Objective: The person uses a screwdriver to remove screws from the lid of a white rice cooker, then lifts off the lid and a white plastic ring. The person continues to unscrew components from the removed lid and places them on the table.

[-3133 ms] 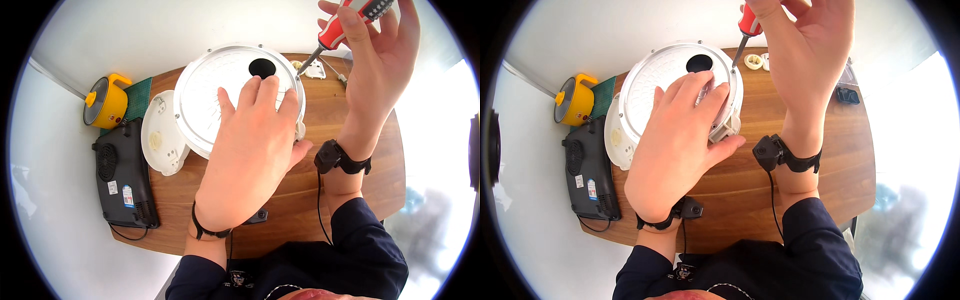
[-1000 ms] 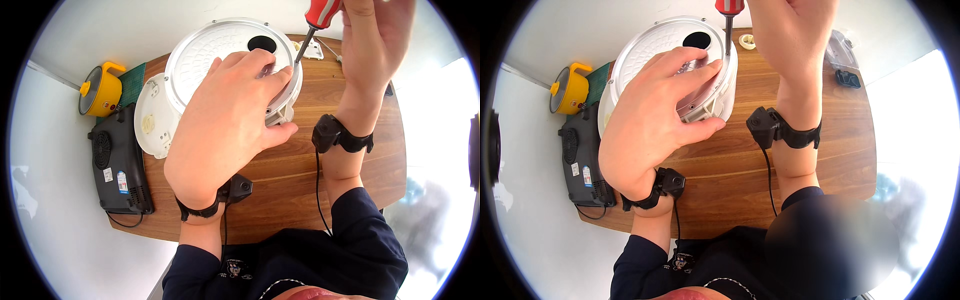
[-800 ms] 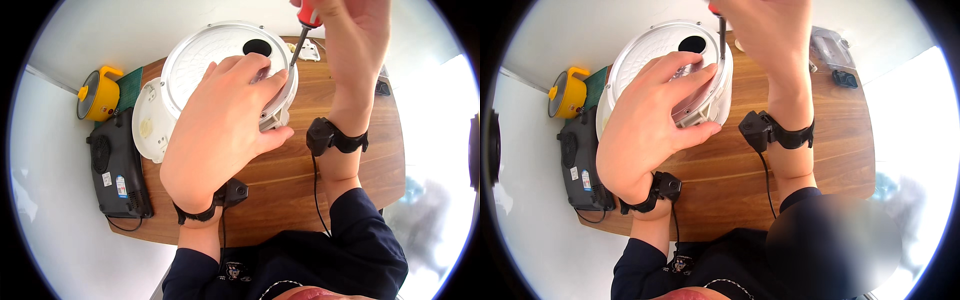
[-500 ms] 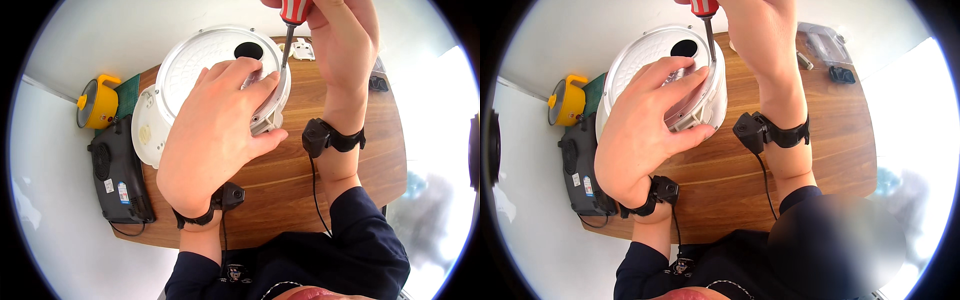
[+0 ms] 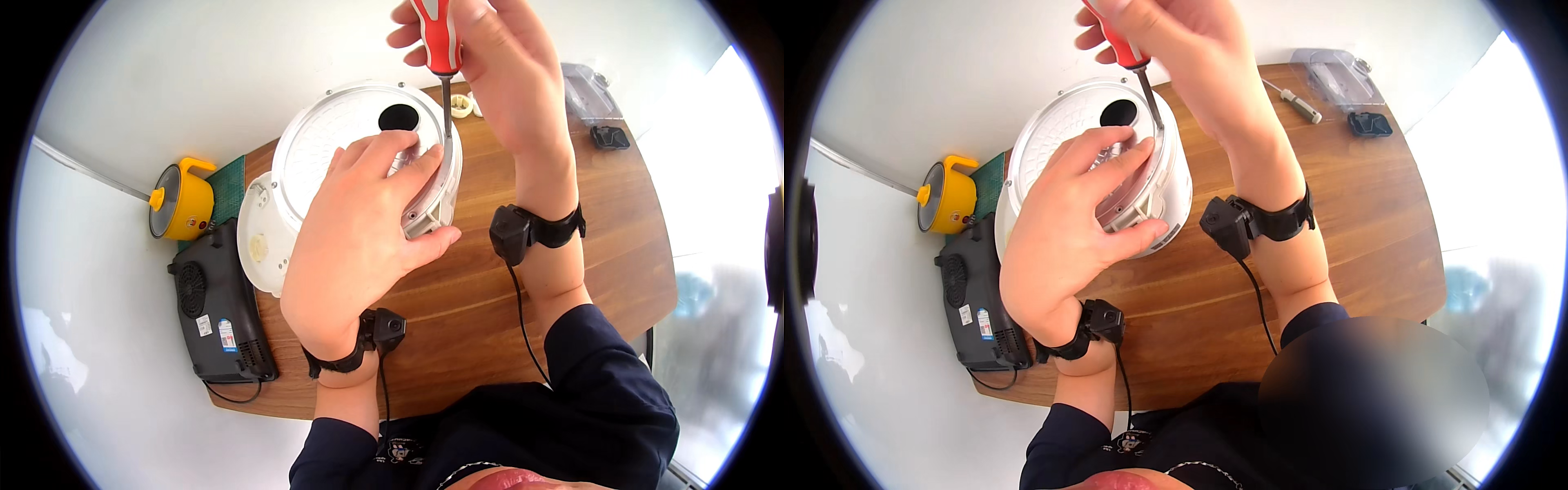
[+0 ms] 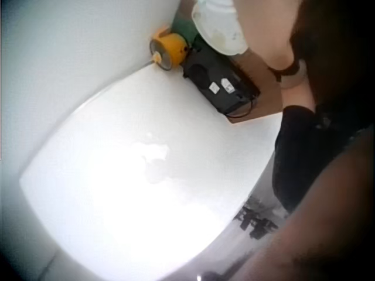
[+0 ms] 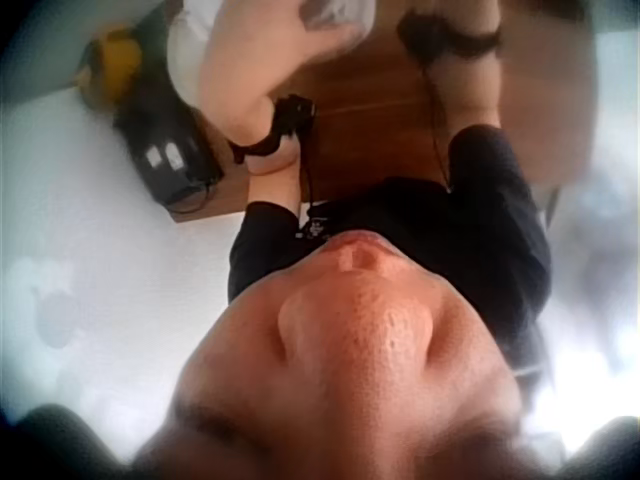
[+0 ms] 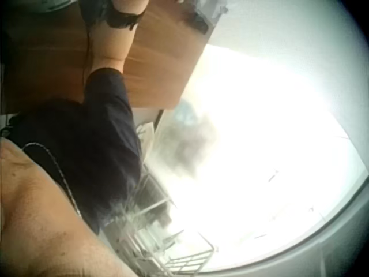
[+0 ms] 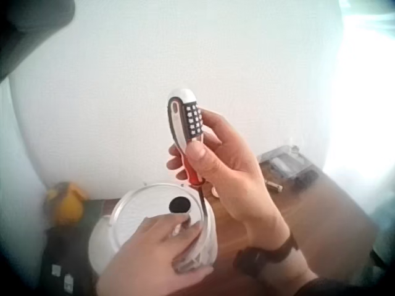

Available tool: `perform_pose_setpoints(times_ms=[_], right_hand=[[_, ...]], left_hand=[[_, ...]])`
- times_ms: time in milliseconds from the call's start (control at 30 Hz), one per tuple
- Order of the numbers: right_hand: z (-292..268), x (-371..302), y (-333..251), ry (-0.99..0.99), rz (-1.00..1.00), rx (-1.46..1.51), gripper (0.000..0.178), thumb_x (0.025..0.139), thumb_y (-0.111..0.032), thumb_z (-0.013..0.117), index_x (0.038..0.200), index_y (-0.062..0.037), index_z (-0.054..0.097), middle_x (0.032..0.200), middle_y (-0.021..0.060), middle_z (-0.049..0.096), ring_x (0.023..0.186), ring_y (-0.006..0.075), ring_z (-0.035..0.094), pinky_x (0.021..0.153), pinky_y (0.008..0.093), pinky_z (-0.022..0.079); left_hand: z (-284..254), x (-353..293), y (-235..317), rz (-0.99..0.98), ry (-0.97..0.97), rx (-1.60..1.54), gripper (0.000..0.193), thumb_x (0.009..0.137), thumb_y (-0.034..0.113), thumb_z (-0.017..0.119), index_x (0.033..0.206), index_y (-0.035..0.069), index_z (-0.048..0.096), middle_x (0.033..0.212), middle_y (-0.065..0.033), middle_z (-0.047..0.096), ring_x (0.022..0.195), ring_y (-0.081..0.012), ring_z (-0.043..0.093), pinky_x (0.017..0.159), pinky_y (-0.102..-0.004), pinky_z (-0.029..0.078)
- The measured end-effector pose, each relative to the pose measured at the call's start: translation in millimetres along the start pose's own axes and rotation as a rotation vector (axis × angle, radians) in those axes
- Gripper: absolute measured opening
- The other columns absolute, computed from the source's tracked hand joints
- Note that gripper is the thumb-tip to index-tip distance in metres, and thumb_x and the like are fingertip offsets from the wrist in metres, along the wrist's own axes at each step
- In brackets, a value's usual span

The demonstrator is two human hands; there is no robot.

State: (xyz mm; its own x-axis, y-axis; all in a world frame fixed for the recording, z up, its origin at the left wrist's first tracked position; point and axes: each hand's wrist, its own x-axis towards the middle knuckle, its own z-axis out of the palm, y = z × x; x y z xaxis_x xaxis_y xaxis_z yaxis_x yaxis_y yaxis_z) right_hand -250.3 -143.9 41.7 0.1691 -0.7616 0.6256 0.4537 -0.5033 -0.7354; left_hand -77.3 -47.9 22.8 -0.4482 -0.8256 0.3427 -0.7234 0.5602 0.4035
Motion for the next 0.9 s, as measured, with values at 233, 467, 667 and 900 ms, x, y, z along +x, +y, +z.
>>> perform_pose_setpoints(times_ms=[233, 467, 667, 900], right_hand=[[18.2, -9.6, -7.3, 0.172, 0.057, -0.048, 0.061, 0.099, -0.018, 0.072, 0.149, 0.0025, 0.042, 0.102, 0.0083, 0.065, 0.091, 0.0163, 0.069, 0.075, 0.0252, 0.056], [11.7, -6.3, -8.4, 0.046, 0.022, -0.042, 0.058, 0.100, -0.018, 0.070, 0.146, 0.0034, 0.042, 0.100, 0.0098, 0.065, 0.097, 0.0185, 0.069, 0.076, 0.0254, 0.056], [-2.9, -7.7, -7.3, -0.009, 0.040, 0.101, 0.058, 0.103, -0.019, 0.066, 0.149, 0.0033, 0.038, 0.102, 0.0130, 0.066, 0.101, 0.0207, 0.070, 0.078, 0.0265, 0.056], [7.3, -6.9, -11.0, 0.025, 0.075, 0.068, 0.055, 0.108, -0.024, 0.057, 0.151, 0.0030, 0.038, 0.110, 0.0144, 0.068, 0.101, 0.0206, 0.069, 0.082, 0.0285, 0.054]], left_hand=[[0.1, -1.1, -3.2, 0.033, 0.013, 0.031, 0.055, 0.073, 0.022, 0.086, 0.123, 0.004, 0.070, 0.129, -0.0124, 0.061, 0.122, -0.0347, 0.055, 0.102, -0.0435, 0.051], [0.8, -0.9, -1.4, 0.022, 0.012, 0.028, 0.055, 0.073, 0.022, 0.086, 0.123, 0.004, 0.070, 0.129, -0.0123, 0.061, 0.122, -0.0345, 0.056, 0.102, -0.0433, 0.051], [0.1, 0.2, -0.5, 0.026, 0.010, 0.031, 0.056, 0.072, 0.021, 0.086, 0.123, 0.004, 0.070, 0.129, -0.0121, 0.060, 0.121, -0.0347, 0.056, 0.102, -0.0433, 0.051], [1.5, 0.3, -0.9, 0.043, 0.014, 0.055, 0.057, 0.071, 0.021, 0.086, 0.123, 0.004, 0.070, 0.128, -0.0115, 0.060, 0.119, -0.0341, 0.056, 0.101, -0.0432, 0.051]])
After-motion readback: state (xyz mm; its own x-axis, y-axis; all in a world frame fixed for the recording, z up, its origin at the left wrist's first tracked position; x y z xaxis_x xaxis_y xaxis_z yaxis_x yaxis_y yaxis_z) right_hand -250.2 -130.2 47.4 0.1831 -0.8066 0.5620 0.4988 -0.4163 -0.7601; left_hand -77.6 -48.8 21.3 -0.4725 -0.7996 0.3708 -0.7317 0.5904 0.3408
